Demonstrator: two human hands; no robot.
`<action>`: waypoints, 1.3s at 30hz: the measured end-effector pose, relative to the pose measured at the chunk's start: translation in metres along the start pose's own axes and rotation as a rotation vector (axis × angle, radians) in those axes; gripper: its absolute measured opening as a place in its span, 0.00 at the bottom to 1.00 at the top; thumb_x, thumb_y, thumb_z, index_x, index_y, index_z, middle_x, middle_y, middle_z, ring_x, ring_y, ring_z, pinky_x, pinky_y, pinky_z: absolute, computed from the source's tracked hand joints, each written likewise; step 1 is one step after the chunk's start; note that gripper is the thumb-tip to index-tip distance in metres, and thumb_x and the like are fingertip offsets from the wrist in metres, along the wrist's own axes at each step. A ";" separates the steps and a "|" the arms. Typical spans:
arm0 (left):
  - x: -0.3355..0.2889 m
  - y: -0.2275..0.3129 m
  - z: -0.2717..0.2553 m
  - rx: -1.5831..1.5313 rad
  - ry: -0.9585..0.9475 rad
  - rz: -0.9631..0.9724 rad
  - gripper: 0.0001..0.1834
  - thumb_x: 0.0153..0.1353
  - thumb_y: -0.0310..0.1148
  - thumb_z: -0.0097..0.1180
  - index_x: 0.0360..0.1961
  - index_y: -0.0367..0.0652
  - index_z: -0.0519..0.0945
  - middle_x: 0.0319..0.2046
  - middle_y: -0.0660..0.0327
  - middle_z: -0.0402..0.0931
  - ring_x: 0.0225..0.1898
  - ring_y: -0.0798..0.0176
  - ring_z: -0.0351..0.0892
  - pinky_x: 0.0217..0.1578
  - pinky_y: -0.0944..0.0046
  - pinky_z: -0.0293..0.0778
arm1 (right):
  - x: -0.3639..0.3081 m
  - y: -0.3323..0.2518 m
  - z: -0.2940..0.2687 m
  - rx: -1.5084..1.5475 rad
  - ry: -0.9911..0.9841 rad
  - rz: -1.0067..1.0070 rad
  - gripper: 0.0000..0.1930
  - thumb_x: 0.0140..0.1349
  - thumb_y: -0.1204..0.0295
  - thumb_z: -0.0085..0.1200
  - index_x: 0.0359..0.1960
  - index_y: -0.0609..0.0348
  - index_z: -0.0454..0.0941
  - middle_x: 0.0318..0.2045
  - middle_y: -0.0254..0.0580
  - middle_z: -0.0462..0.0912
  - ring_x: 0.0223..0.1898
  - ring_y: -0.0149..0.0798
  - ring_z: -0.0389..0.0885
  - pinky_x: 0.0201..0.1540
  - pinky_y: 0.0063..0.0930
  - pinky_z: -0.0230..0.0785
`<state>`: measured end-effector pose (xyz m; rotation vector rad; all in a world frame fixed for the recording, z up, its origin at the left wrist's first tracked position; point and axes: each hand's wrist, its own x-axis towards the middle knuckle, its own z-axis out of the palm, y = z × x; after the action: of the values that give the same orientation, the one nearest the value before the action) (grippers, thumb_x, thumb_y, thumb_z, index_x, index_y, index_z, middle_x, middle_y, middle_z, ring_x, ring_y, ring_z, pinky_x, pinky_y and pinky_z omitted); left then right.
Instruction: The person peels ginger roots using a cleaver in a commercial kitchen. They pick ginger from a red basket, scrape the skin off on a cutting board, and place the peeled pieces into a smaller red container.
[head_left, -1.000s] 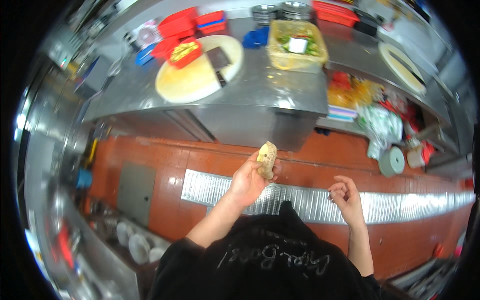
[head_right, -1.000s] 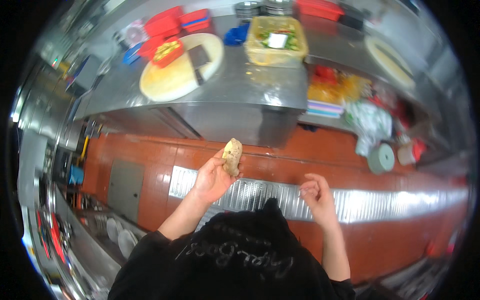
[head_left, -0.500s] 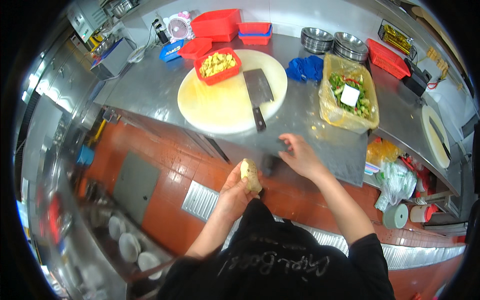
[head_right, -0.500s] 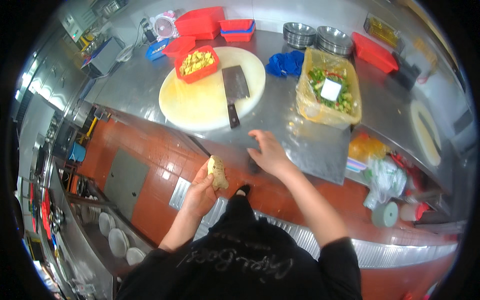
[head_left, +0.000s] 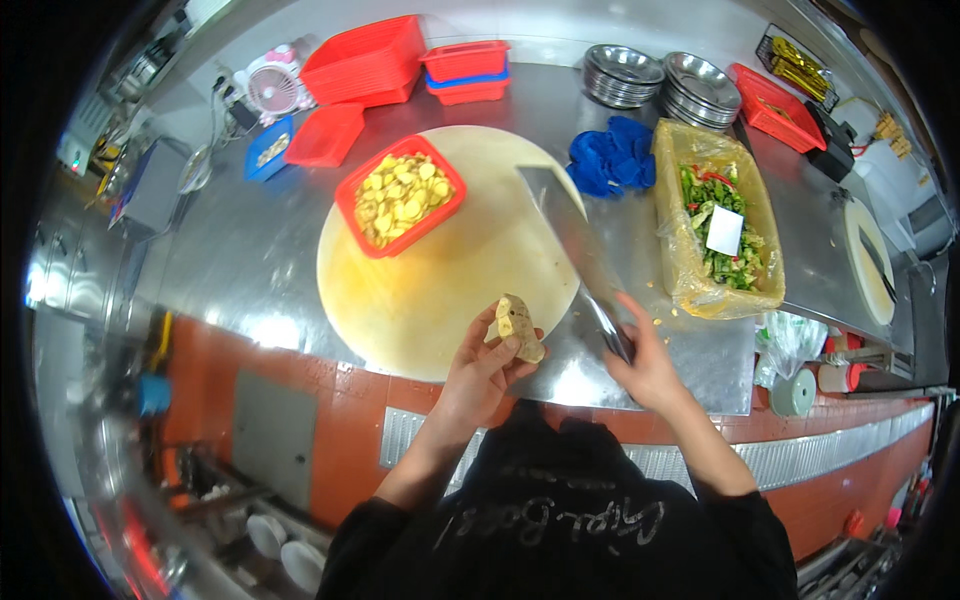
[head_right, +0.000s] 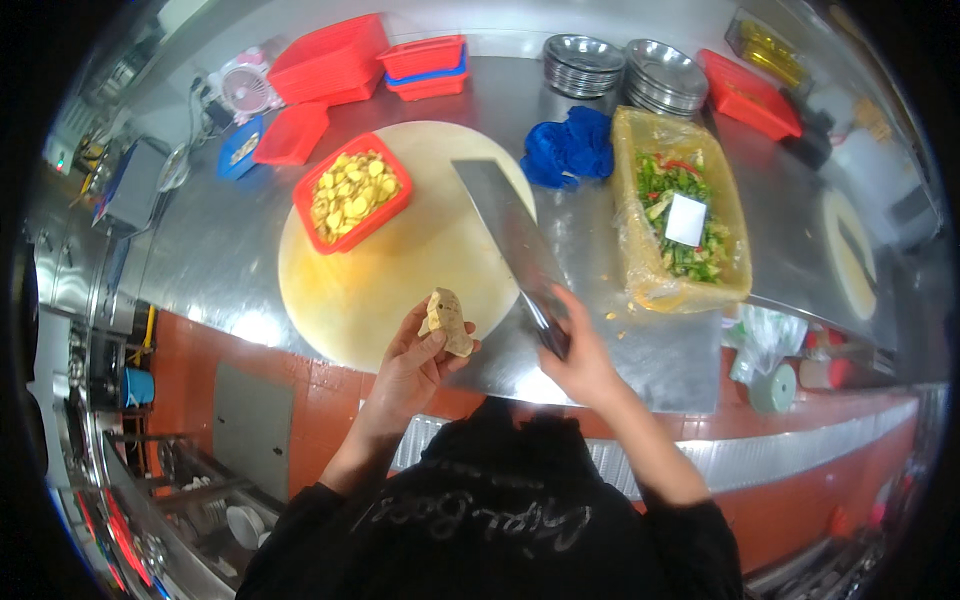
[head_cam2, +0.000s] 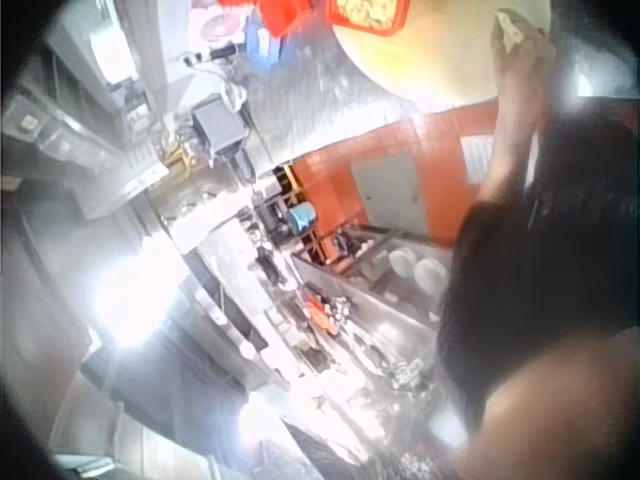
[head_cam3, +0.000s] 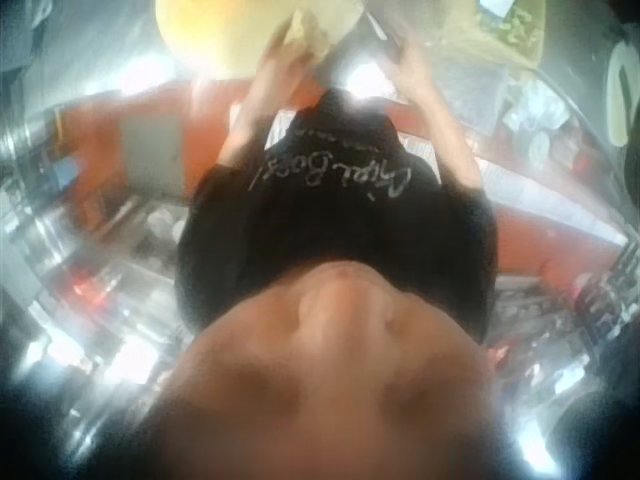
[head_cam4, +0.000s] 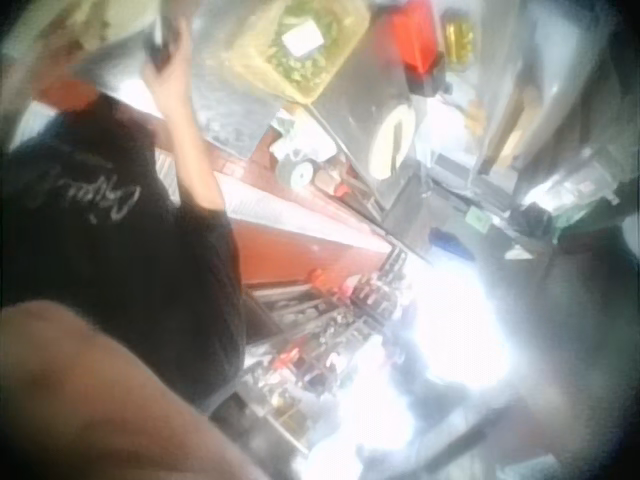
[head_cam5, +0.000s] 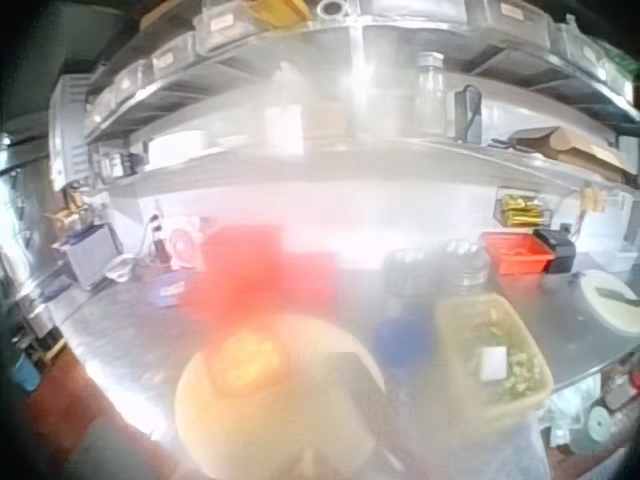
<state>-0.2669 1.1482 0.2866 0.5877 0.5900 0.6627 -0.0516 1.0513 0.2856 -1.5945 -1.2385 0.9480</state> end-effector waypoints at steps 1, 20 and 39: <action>0.008 0.002 0.004 0.023 -0.019 -0.021 0.30 0.62 0.25 0.48 0.64 0.44 0.53 0.51 0.44 0.69 0.50 0.50 0.74 0.48 0.61 0.73 | -0.018 -0.011 -0.013 0.027 0.035 0.049 0.34 0.54 0.78 0.51 0.63 0.59 0.50 0.27 0.39 0.74 0.25 0.27 0.70 0.28 0.22 0.64; 0.091 -0.068 0.140 0.408 -0.349 -0.246 0.33 0.60 0.41 0.53 0.61 0.41 0.53 0.56 0.55 0.64 0.56 0.63 0.67 0.55 0.64 0.66 | -0.080 -0.017 -0.104 -1.022 0.371 -0.308 0.24 0.49 0.73 0.56 0.52 0.53 0.74 0.16 0.34 0.64 0.16 0.33 0.69 0.17 0.26 0.65; 0.096 -0.070 0.159 0.328 -0.549 -0.194 0.34 0.60 0.43 0.54 0.60 0.38 0.56 0.54 0.57 0.64 0.56 0.63 0.66 0.54 0.63 0.68 | -0.087 -0.017 -0.123 -1.143 0.471 -0.314 0.25 0.47 0.73 0.57 0.52 0.52 0.74 0.14 0.32 0.64 0.13 0.31 0.68 0.15 0.25 0.64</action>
<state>-0.0730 1.1226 0.3198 0.9644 0.2320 0.2000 0.0393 0.9456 0.3456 -2.1560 -1.7034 -0.4670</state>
